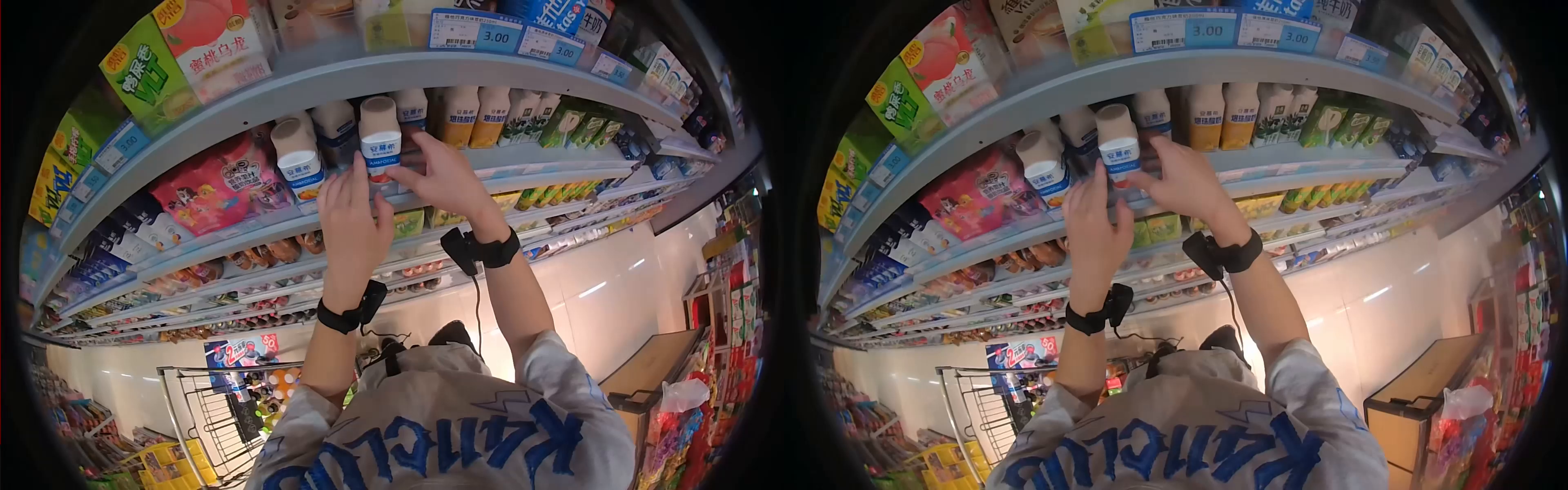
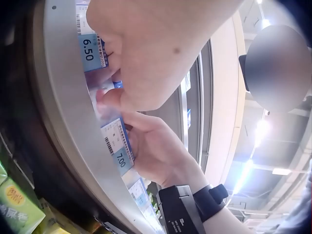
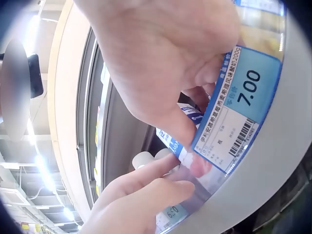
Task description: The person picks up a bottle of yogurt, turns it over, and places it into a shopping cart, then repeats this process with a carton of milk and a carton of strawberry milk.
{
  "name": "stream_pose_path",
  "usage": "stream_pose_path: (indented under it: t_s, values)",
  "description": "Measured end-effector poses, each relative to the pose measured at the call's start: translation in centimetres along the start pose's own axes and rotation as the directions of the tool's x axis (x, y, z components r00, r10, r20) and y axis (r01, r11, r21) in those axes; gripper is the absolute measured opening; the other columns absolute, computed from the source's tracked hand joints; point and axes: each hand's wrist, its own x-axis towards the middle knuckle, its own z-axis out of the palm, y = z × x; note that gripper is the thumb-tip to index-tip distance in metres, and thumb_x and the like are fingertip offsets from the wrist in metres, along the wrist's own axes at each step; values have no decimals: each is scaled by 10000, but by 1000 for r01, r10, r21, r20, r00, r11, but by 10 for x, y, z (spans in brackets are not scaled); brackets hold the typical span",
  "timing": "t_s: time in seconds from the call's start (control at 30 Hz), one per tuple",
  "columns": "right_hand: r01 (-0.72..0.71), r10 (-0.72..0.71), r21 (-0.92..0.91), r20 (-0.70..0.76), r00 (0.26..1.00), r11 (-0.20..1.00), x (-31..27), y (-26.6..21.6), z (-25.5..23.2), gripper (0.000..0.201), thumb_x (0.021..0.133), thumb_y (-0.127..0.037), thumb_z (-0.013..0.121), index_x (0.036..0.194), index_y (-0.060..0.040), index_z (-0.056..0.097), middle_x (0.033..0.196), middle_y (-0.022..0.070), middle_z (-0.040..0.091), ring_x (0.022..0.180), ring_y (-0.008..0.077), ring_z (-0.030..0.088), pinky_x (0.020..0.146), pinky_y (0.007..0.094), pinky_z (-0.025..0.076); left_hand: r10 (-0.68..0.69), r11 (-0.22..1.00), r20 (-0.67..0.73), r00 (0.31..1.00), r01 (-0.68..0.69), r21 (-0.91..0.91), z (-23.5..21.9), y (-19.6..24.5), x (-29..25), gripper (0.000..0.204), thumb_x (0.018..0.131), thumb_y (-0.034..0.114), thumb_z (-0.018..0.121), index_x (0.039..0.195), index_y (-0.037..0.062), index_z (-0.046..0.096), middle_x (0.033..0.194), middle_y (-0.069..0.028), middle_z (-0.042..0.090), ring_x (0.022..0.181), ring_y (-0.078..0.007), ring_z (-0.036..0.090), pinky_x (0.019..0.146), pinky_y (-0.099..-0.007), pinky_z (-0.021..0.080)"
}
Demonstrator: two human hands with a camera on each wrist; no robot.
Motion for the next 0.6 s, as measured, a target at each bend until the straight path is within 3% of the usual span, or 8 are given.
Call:
stream_pose_path:
  t_s: [0.1,0.17,0.3,0.4,0.43,0.47,0.6]
  values:
    - [98,-94,133,-40,995,986,-5,-4,1,601,842,-263,747,1314,16,500,1117,190,696,1019,273,701,811,330,544,-12,1000,21,1000,12,1,-7,3,1,598,805,77,600,1365,-82,462,1109,-209,633,1086,-353,572,1039,-494,372]
    - [37,-36,22,-31,999,999,-9,-9,-2,574,848,-254,734,1292,33,511,1072,194,708,1021,272,699,810,333,542,8,1000,25,1000,-9,17,-6,5,0,588,809,76,594,1358,-92,464,1083,-214,637,1074,-355,576,1033,-490,379]
    - [26,-26,19,-8,1000,999,-12,-11,-6,546,847,-240,724,1274,40,528,1050,187,714,1019,309,692,840,353,534,-4,998,32,999,1,65,-8,13,3,582,813,76,592,1350,-106,462,1066,-220,639,1059,-357,579,1037,-492,378]
    - [30,-32,-104,-24,999,994,-19,-10,-9,545,852,-223,710,1299,30,528,1121,194,692,1069,353,659,897,358,511,-64,996,50,997,60,66,-12,22,2,558,836,72,596,1360,-76,477,1119,-222,637,1062,-403,578,1028,-499,387]
    - [206,-217,-84,-152,964,975,-22,-2,-6,529,854,-217,694,1306,9,538,1127,214,678,1053,377,646,879,392,507,-65,997,-1,998,65,47,-13,27,1,553,847,59,595,1371,-64,471,1157,-226,630,1093,-405,573,1022,-488,398]
    - [377,-385,-84,-276,881,922,-25,4,-5,514,856,-211,677,1313,-11,548,1132,234,664,1037,401,634,861,426,504,-70,997,-54,996,71,29,-15,33,0,549,858,47,595,1382,-52,465,1195,-229,623,1123,-407,569,1017,-476,408]
    - [487,-473,-15,-263,841,873,-67,5,-24,487,864,-156,676,1318,-23,559,1156,234,650,1068,399,614,919,420,483,-173,983,-57,983,176,52,-27,62,-22,560,861,14,617,1399,-21,463,1264,-207,607,1161,-367,577,986,-413,443]
